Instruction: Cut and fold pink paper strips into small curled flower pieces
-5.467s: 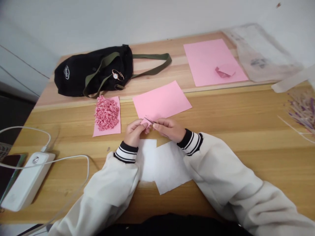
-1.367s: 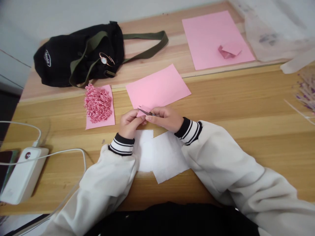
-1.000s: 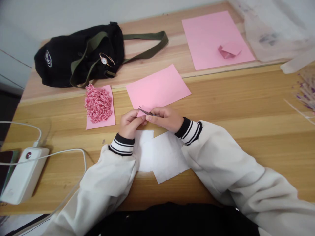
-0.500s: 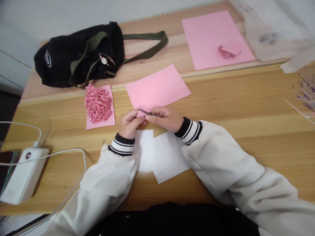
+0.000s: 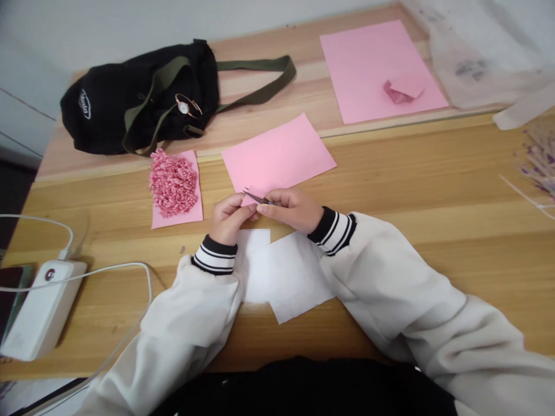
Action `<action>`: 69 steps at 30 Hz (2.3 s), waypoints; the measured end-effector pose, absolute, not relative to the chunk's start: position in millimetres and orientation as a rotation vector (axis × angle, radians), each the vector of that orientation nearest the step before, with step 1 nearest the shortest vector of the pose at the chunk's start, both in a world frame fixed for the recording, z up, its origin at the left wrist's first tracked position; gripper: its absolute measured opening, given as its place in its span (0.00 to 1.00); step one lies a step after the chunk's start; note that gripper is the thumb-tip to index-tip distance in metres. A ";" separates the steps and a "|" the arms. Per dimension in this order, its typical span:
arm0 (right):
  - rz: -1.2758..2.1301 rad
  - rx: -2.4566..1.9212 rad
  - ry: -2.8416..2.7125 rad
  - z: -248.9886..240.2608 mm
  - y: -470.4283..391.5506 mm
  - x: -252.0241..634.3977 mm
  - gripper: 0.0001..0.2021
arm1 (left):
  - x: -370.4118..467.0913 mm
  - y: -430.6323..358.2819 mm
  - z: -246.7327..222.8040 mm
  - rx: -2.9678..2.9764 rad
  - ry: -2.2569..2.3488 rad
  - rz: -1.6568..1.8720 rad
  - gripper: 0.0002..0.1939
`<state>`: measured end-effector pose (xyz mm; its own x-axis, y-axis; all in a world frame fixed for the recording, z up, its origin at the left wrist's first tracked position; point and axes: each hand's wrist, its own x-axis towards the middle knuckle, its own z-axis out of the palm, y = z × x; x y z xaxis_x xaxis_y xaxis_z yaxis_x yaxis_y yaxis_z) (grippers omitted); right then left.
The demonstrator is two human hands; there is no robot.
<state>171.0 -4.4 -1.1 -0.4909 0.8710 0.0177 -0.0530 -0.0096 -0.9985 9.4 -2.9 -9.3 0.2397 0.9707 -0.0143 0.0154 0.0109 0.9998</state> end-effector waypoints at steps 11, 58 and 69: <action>1.604 -0.851 -1.528 -0.2 -4.6 170.5 0.20 | 9.4 -2.4 -9.3 1.297 1.043 1.020 0.07; 1.642 -0.894 -1.516 -1.2 -5.4 172.1 0.17 | 10.6 -2.0 -9.3 1.229 1.040 1.055 0.06; 1.637 -0.921 -1.534 -1.5 -5.4 171.9 0.18 | 11.5 -1.9 -7.0 1.246 1.028 1.047 0.07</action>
<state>171.9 -5.4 -1.5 -0.5013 0.8646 -0.0346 -0.0215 -0.0524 -0.9984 11.5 -1.9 -7.0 0.2178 0.9756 -0.0271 -0.0447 0.0377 0.9983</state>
